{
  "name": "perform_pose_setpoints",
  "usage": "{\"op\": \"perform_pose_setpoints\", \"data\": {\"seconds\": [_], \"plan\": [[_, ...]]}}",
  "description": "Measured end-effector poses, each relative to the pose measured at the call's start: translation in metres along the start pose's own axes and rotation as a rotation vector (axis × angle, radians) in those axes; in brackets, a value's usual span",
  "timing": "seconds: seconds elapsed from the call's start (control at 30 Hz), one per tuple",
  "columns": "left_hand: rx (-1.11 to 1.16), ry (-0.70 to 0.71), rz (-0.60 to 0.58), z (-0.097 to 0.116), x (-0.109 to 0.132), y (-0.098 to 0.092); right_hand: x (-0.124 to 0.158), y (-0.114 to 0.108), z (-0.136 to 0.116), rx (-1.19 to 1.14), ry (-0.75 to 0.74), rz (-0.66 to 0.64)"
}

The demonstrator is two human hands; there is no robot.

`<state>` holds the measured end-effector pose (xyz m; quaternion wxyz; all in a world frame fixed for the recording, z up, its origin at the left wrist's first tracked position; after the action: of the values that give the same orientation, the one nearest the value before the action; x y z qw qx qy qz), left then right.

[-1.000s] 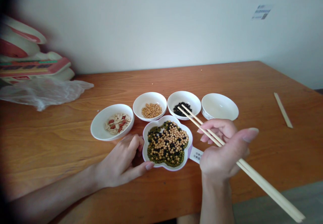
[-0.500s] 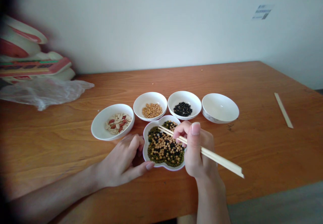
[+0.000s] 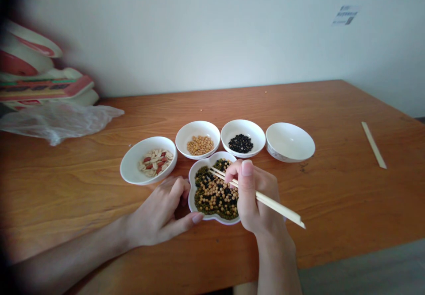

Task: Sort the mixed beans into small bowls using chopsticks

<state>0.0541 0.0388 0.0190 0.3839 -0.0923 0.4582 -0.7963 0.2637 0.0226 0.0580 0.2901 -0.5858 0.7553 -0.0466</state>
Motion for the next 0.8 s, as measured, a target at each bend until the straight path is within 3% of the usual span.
{"op": "perform_pose_setpoints", "data": {"seconds": [0.8], "plan": [[0.019, -0.002, 0.006, 0.0006, 0.0, -0.0007, 0.0025, -0.0039, 0.001, -0.024, 0.01, 0.036]]}}
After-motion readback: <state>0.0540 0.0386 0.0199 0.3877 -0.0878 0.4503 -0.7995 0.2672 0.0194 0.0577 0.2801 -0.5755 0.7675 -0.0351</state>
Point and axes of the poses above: each hand's wrist, its own x-axis away from the middle knuckle, its own y-axis out of the palm, z = x × y, the point moved 7 cm from there along -x, towards the middle knuckle, and after that the axes turned 1 degree about -y, right-handed, at the moved point
